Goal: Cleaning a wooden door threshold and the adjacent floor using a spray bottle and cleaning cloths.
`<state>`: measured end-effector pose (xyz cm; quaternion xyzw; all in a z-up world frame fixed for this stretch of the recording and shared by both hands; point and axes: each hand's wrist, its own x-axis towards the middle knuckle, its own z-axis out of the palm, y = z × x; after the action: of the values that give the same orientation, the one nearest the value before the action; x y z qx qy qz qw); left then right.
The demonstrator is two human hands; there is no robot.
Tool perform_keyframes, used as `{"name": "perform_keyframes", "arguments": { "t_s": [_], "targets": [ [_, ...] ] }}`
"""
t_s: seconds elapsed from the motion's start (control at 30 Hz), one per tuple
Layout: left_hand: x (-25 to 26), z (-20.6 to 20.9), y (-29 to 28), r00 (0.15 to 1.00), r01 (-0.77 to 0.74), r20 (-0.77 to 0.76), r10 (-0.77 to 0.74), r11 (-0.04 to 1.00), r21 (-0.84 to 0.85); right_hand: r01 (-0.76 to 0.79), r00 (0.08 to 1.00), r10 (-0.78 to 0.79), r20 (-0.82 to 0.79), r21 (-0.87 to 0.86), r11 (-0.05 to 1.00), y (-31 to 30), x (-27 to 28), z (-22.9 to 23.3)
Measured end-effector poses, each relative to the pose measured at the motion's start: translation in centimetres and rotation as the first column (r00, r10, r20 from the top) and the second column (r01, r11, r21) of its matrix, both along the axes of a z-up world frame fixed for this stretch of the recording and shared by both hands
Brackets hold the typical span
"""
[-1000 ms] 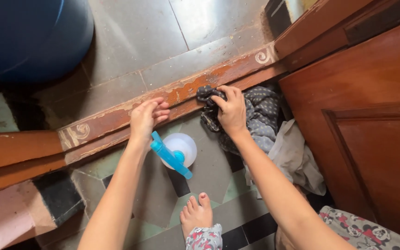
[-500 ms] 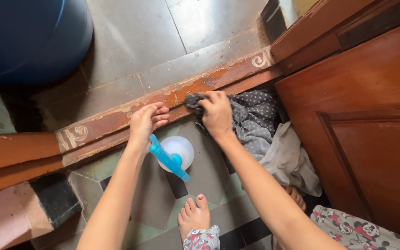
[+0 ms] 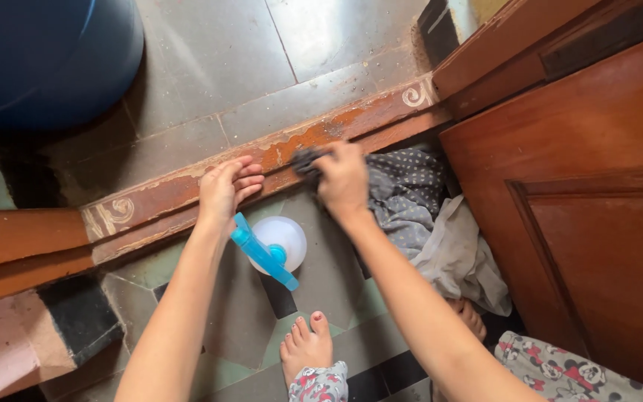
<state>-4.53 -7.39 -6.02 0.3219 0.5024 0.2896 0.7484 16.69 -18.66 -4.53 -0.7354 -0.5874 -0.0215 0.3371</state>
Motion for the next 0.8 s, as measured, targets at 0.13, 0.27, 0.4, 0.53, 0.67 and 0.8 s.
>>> {"name": "perform_keyframes", "arguments": {
  "t_s": [0.13,0.27,0.4,0.53,0.67,0.8],
  "targets": [
    [0.8,-0.8,0.1,0.999,-0.026,0.024,0.026,1.0,-0.011,-0.283,0.959,0.283,-0.028,0.003,0.959,0.8,-2.9,1.0],
    [2.0,-0.5,-0.1,0.998,0.001,0.061,-0.001,1.0,-0.001,-0.208,0.978,0.209,-0.01,0.054,0.977,0.2,0.9,0.5],
    [0.5,0.6,0.1,1.0,0.0,0.003,0.0,0.998,0.063,0.091,0.995,-0.09,-0.037,0.026,0.995,0.0,2.0,-0.1],
    [0.4,3.7,-0.5,0.955,0.243,-0.279,-0.099,0.802,0.546,-0.062,0.991,0.065,-0.121,0.025,0.998,0.7,-2.3,0.8],
    [2.5,8.8,-2.1,0.802,0.598,-0.594,-0.065,0.113,0.794,-0.159,0.902,0.162,-0.4,0.042,0.986,1.1,-4.2,1.3],
    [3.4,5.4,-3.0,0.742,0.669,-0.67,-0.014,-0.039,0.742,-0.084,0.86,0.098,-0.501,0.049,0.995,1.3,-3.6,0.0]
  ]
}}
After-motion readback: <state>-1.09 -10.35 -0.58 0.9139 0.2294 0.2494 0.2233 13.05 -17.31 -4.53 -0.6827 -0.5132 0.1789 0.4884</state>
